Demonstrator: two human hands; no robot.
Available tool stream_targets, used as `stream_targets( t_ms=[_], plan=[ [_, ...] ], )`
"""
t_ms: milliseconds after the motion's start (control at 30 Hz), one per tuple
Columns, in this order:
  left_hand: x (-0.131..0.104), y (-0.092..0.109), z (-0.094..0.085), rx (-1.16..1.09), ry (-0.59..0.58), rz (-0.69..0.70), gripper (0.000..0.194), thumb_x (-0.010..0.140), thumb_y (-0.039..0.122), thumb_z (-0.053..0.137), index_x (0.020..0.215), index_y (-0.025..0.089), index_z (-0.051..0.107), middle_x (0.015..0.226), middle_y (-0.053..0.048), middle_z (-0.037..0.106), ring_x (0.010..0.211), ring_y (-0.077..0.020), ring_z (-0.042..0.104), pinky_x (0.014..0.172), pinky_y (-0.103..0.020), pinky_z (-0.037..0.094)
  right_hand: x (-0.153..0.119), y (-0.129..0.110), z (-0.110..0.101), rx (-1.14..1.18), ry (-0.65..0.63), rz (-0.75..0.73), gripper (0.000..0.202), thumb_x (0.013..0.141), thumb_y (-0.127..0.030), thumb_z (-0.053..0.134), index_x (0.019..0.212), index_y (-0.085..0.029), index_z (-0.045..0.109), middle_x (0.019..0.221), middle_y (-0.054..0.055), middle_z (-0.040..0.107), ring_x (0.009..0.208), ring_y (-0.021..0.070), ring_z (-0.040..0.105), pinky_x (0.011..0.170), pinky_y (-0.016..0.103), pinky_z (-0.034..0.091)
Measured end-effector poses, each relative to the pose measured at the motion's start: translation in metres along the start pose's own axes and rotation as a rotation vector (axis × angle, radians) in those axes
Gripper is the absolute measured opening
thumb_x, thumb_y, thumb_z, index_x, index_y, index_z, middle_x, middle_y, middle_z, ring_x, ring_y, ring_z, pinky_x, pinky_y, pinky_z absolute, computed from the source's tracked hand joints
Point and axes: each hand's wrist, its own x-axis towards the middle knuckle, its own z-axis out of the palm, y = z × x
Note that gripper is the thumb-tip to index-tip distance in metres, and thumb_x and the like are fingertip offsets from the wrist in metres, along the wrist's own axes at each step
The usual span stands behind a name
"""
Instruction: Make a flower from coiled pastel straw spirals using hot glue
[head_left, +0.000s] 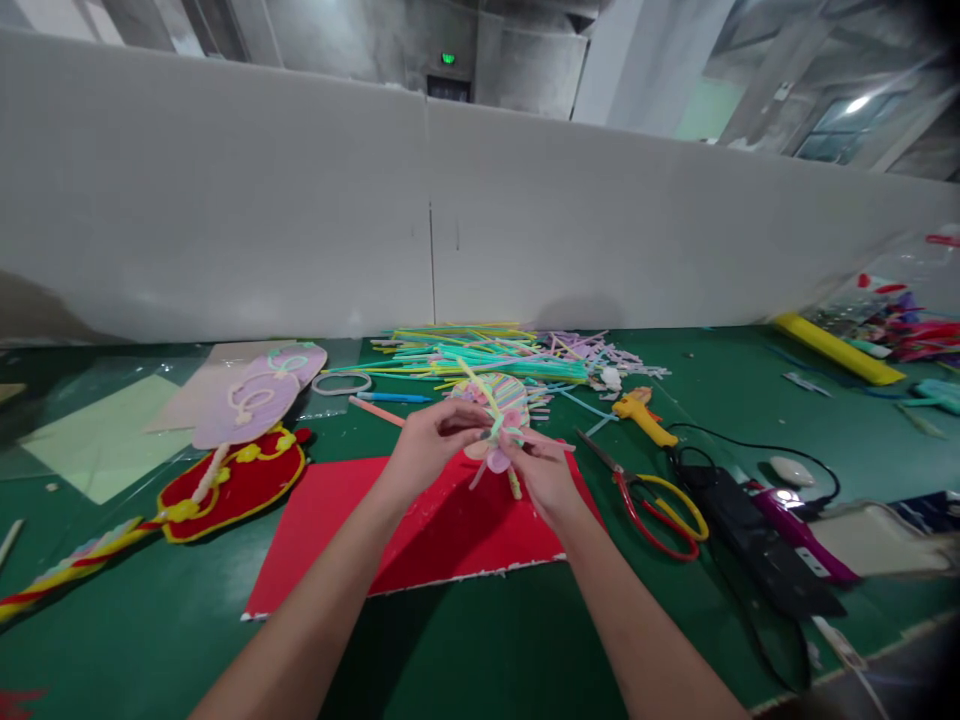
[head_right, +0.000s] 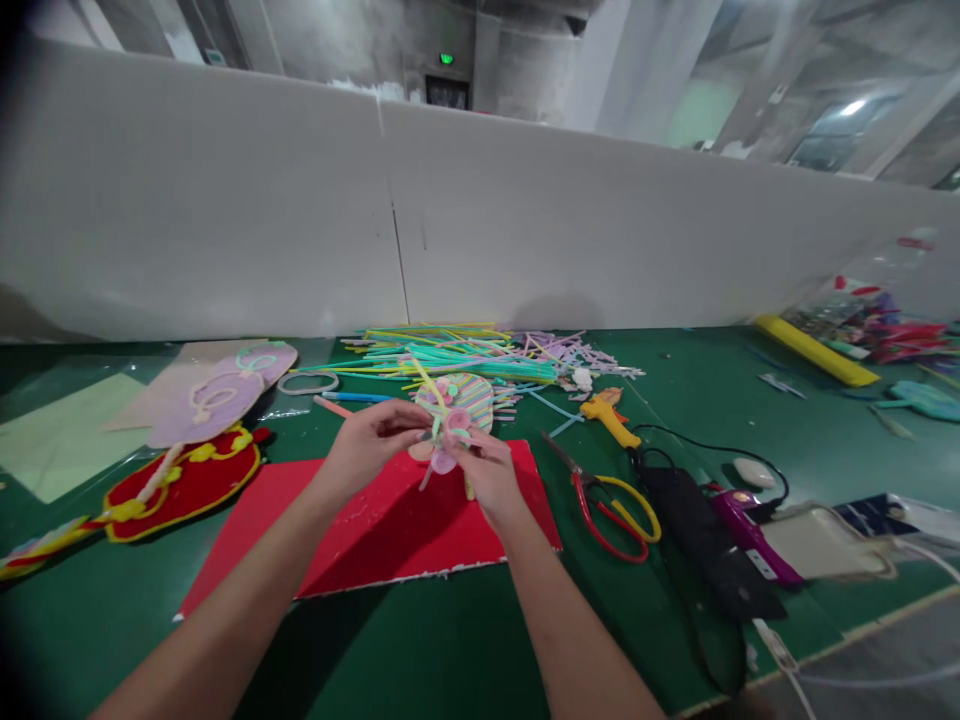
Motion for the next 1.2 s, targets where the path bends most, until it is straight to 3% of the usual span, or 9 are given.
stream_targets(
  t_ms=[167,333,533,700,900,1000,1133,1200],
  plan=[
    [-0.001,0.006,0.001,0.139,-0.016,0.128,0.007,0.072,0.015,0.062,0.075,0.016,0.068,0.080,-0.006,0.066,0.079,-0.0163,0.062,0.073,-0.028,0.049,-0.005,-0.011,0.002,-0.090,-0.010,-0.006,0.016,0.067,-0.034,0.069,0.072,-0.019,0.069,0.066,-0.001,0.061,0.065,0.0139,0.052,0.063,0.026,0.039],
    [-0.002,0.012,0.004,0.227,-0.017,0.160,0.009,0.072,0.012,0.062,0.074,0.017,0.069,0.079,-0.005,0.065,0.078,-0.0159,0.060,0.070,-0.027,0.048,-0.007,-0.018,0.003,-0.271,0.025,-0.048,0.019,0.066,-0.034,0.068,0.058,-0.018,0.062,0.056,-0.003,0.051,0.057,0.0121,0.044,0.055,0.024,0.034],
    [-0.002,0.012,0.002,0.297,-0.050,0.173,0.010,0.072,0.010,0.061,0.073,0.017,0.068,0.080,-0.004,0.061,0.077,-0.0146,0.059,0.069,-0.026,0.047,-0.007,-0.014,-0.001,-0.384,-0.028,-0.126,0.009,0.067,-0.029,0.067,0.069,-0.020,0.067,0.069,0.000,0.060,0.067,0.0158,0.052,0.061,0.026,0.040],
    [-0.003,0.014,-0.002,0.331,-0.074,0.152,0.011,0.072,0.009,0.060,0.075,0.018,0.066,0.078,-0.002,0.061,0.076,-0.0141,0.058,0.069,-0.025,0.047,-0.011,-0.018,0.002,-0.432,-0.083,-0.100,0.017,0.066,-0.034,0.068,0.075,-0.020,0.069,0.071,0.001,0.064,0.071,0.0176,0.056,0.062,0.026,0.042],
    [-0.005,0.017,0.007,0.361,-0.002,0.143,0.016,0.070,0.007,0.060,0.082,0.017,0.061,0.078,0.000,0.058,0.073,-0.0128,0.057,0.067,-0.024,0.047,-0.007,-0.013,0.003,-0.394,0.084,-0.118,0.028,0.074,-0.042,0.059,0.065,-0.016,0.066,0.065,0.002,0.064,0.066,0.0172,0.056,0.060,0.027,0.042],
    [-0.005,0.018,0.009,0.400,0.075,0.166,0.019,0.070,0.013,0.063,0.089,0.019,0.060,0.091,-0.003,0.058,0.085,-0.0150,0.056,0.075,-0.027,0.046,-0.003,-0.011,0.000,-0.315,0.126,-0.100,0.027,0.073,-0.041,0.060,0.067,-0.016,0.067,0.068,0.003,0.066,0.070,0.0187,0.058,0.066,0.029,0.044],
    [0.000,0.009,0.004,0.249,0.194,-0.014,0.027,0.072,0.024,0.062,0.097,0.016,0.056,0.097,-0.006,0.060,0.092,-0.0180,0.056,0.082,-0.032,0.044,-0.002,-0.012,-0.003,-0.314,0.070,-0.111,0.024,0.074,-0.039,0.059,0.072,-0.016,0.067,0.075,0.003,0.067,0.077,0.0190,0.059,0.072,0.029,0.044],
    [0.002,0.003,0.001,0.116,0.088,-0.133,0.029,0.072,0.027,0.060,0.098,0.015,0.057,0.093,-0.007,0.062,0.087,-0.0182,0.058,0.079,-0.032,0.046,-0.002,-0.012,-0.003,-0.342,0.042,-0.112,0.025,0.075,-0.039,0.058,0.070,-0.016,0.066,0.073,0.003,0.066,0.075,0.0188,0.058,0.070,0.028,0.045]
  ],
)
